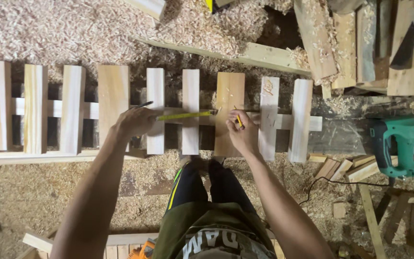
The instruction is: The person measures wooden slats laid across a workbench with a tape measure and marks them with a pencil. They then use a try square to mark straight lines on a long wooden strip, repositioning the square along the wood.
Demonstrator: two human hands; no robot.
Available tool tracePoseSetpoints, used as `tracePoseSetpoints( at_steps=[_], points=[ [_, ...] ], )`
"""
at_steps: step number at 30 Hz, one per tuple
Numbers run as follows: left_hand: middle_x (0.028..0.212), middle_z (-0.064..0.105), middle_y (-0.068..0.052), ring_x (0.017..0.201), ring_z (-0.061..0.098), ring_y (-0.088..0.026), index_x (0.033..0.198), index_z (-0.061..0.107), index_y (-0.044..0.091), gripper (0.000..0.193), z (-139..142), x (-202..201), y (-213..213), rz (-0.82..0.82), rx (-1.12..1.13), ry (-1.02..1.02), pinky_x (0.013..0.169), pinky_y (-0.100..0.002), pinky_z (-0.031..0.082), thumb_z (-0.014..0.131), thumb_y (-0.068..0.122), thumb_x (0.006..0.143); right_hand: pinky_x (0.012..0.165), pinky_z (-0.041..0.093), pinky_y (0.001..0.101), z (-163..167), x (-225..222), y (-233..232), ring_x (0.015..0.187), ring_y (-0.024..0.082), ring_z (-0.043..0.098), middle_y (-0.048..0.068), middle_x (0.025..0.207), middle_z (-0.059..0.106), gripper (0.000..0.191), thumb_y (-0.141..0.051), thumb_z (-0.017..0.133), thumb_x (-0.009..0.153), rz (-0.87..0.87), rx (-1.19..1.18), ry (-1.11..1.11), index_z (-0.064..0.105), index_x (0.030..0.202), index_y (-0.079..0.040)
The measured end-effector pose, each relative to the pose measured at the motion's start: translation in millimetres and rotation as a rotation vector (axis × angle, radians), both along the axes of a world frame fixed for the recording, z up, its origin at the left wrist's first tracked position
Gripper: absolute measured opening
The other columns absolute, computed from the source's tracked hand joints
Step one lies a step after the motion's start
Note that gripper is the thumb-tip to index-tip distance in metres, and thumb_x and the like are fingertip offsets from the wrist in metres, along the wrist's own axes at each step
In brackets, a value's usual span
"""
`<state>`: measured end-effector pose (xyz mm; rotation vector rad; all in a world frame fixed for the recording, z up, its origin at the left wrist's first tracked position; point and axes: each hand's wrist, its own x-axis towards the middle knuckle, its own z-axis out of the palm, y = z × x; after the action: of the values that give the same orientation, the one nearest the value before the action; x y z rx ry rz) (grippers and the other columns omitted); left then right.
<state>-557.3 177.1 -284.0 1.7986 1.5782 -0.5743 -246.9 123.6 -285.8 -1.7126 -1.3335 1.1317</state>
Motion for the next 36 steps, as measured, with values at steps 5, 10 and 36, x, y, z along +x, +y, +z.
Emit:
tracePoseSetpoints(
  at_steps=[5, 10, 36],
  points=[
    [0.122, 0.075, 0.001, 0.105, 0.074, -0.021, 0.128, 0.07, 0.034, 0.041, -7.1, -10.1, 14.1, -0.166, 0.097, -0.073, 0.1, -0.041, 0.057, 0.037, 0.027, 0.104, 0.086, 0.06, 0.0246, 2.7, -18.5, 3.9, 0.098, 0.013, 0.073, 0.006, 0.104, 0.076, 0.024, -0.002, 0.072, 0.092, -0.002, 0.025, -0.056, 0.065, 0.115, -0.005],
    [0.126, 0.072, 0.001, 0.115, 0.069, -0.022, 0.123, 0.074, 0.033, 0.04, -9.3, -24.7, 21.2, -0.148, 0.031, -0.005, 0.104, -0.043, 0.054, 0.039, 0.028, 0.105, 0.086, 0.059, 0.0268, 4.1, -36.1, 3.0, 0.101, 0.013, 0.073, 0.006, 0.107, 0.076, 0.023, -0.001, 0.069, 0.092, -0.015, 0.044, -0.037, 0.066, 0.114, -0.005],
    [0.134, 0.067, 0.0, 0.12, 0.066, -0.022, 0.121, 0.073, 0.025, 0.043, 4.7, -63.7, 14.3, -0.182, -0.033, -0.052, 0.106, -0.042, 0.053, 0.037, 0.016, 0.099, 0.079, 0.055, 0.0348, 10.4, -177.0, -34.8, 0.091, 0.022, 0.07, 0.012, 0.107, 0.077, 0.056, -0.035, 0.071, 0.09, -0.17, -0.531, -0.004, 0.064, 0.139, -0.009]
  ],
)
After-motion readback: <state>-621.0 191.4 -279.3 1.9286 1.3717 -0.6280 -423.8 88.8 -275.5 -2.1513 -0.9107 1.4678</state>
